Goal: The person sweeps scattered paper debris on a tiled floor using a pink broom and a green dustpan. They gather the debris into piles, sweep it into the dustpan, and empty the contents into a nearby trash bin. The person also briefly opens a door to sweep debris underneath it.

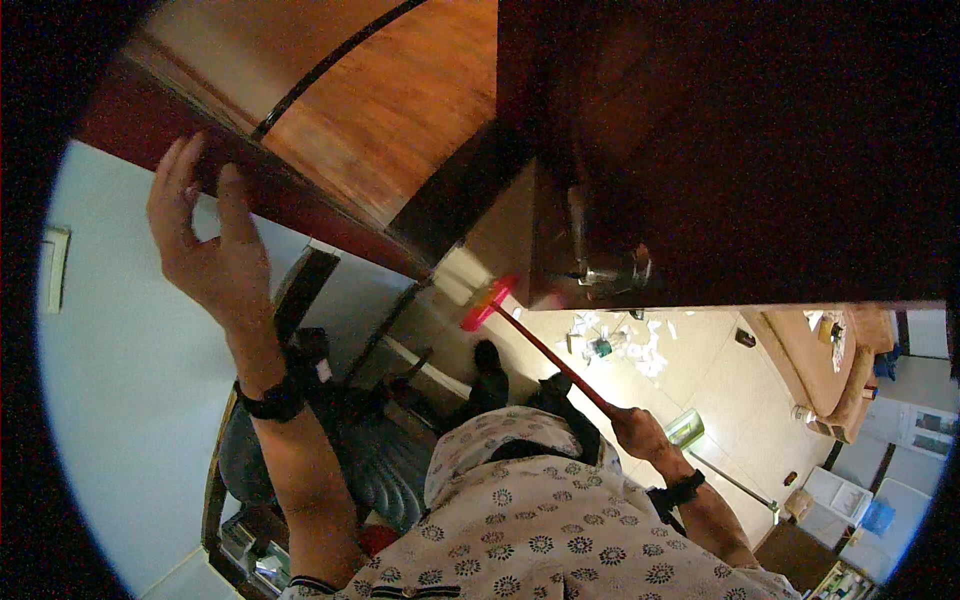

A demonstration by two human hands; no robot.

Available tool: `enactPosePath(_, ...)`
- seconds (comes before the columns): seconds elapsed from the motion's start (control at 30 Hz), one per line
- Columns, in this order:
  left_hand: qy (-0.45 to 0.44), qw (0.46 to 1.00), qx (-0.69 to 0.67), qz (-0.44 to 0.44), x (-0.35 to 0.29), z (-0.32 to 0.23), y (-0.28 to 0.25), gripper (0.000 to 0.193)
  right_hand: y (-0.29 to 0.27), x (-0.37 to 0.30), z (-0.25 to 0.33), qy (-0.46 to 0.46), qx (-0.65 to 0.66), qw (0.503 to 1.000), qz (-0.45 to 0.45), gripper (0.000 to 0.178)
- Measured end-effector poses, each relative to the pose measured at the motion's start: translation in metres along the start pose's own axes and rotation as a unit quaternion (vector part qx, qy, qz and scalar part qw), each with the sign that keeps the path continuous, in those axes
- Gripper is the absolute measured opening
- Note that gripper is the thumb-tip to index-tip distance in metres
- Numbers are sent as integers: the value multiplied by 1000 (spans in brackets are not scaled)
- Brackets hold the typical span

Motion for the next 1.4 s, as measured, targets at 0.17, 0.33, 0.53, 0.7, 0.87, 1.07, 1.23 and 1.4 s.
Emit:
enactPosePath(0.17,-49,971,-230,41,-55,-129,14,32,21,27,-49,-74,41,996,8,42)
enactPosePath(0.33,49,920,-368,126,-68,-236,17,54,32,-7,-98,19,29,997,71,43)
enactPosePath(0.53,25,899,-397,182,-93,-309,31,105,52,-65,-145,79,107,986,99,53)
enactPosePath(0.7,-48,934,-319,153,-123,-341,67,110,59,-92,-166,86,143,984,56,47)
enactPosePath(0.87,-33,949,-301,81,-129,-338,104,97,48,-90,-181,132,176,972,82,48)
enactPosePath(1.07,-76,942,-303,125,-129,-327,108,88,35,-76,-192,159,188,964,94,49)
enactPosePath(1.23,-136,934,-299,141,-119,-308,103,79,34,-76,-198,164,198,962,95,50)
enactPosePath(1.4,-152,948,-256,113,-115,-282,101,71,44,-91,-202,185,231,950,102,51)
Point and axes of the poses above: each hand's wrist, its own x-axis towards the middle knuckle, its own y-axis out of the palm, z = x × y, the point moved 1 cm from there along x, towards the middle knuckle
